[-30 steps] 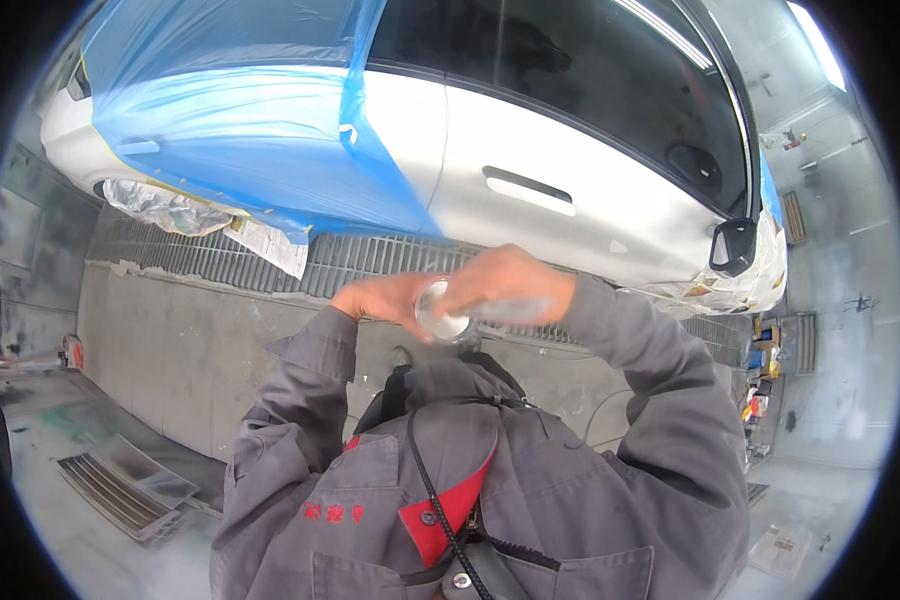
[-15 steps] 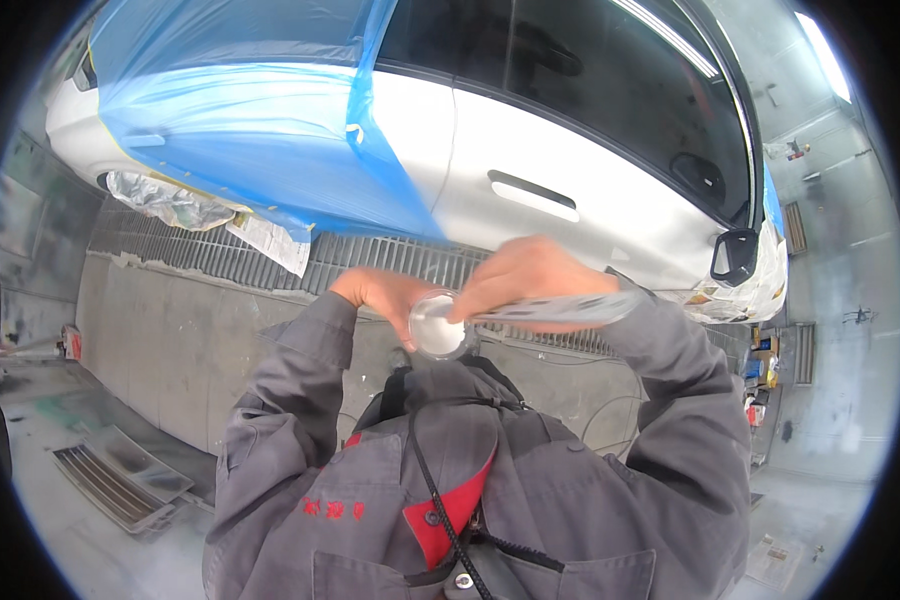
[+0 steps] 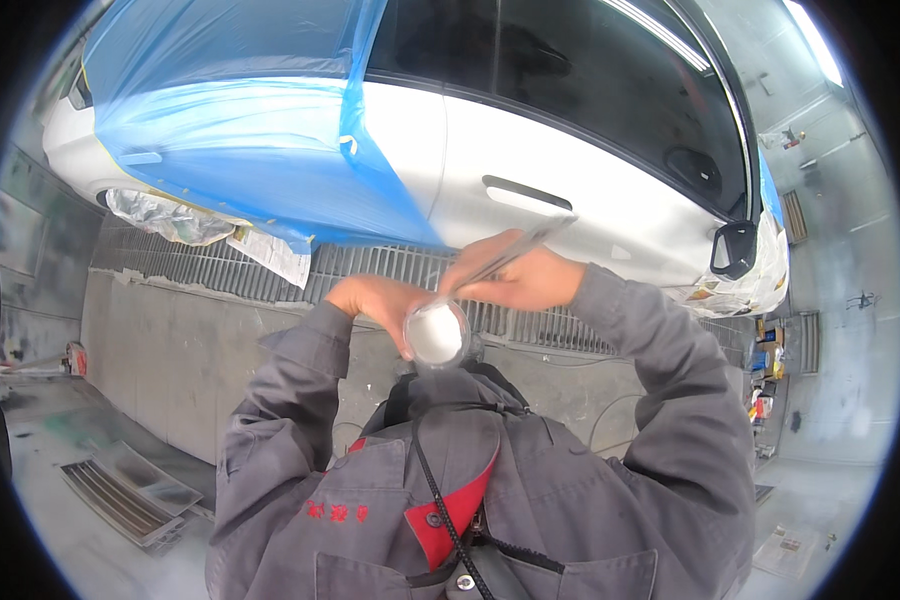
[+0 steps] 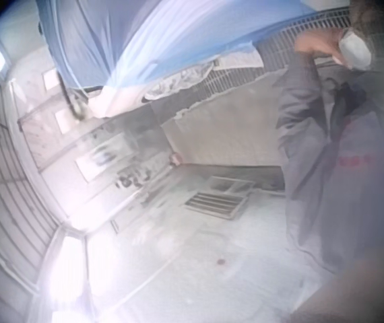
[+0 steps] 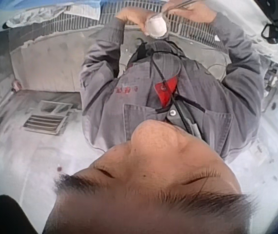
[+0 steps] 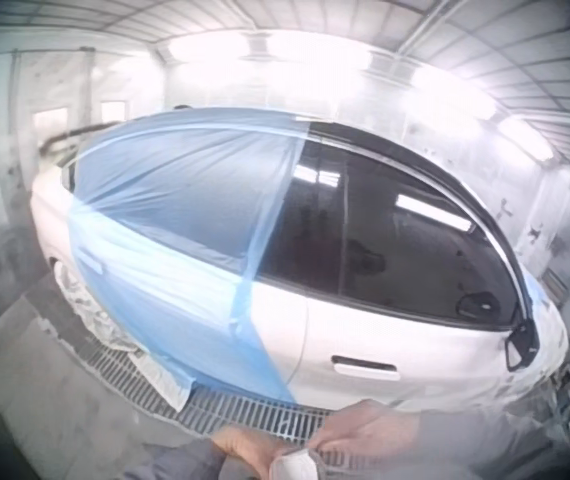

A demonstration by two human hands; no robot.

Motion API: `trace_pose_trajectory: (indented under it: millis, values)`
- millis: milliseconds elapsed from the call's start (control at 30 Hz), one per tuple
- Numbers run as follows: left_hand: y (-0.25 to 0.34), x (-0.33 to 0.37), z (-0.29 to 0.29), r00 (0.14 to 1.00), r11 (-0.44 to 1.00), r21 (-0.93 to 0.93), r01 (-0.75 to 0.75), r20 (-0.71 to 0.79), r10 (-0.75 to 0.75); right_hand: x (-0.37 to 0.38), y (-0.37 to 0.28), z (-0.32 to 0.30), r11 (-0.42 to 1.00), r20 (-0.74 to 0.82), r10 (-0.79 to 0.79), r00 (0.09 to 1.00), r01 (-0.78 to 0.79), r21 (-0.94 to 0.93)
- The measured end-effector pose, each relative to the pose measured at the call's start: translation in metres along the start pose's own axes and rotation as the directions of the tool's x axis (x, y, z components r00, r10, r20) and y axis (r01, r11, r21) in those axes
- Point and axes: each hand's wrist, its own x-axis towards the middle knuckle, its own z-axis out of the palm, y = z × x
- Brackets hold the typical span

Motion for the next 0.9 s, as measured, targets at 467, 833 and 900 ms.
trace_pose_trajectory:
  millis: [467,833,900]
  values:
    - [-0.086,0.028,0.059,0.439,0.960,-0.256,0.113,-0.854,-0.280,-0.022,0.079,0.111,0.532,-0.405,0.819,0.406,-0.276,0.800]
    - [-0.059,0.029,0.059,0.328,0.997,0.068,0.028,-0.943,0.055,-0.023,0.022,0.079,0.831,-0.496,0.544,0.677,-0.352,0.432]
    - [-0.059,0.030,0.063,0.347,0.999,0.042,-0.013,-0.937,0.044,-0.024,0.022,0.076,0.891,-0.636,0.447,0.629,-0.247,0.382]
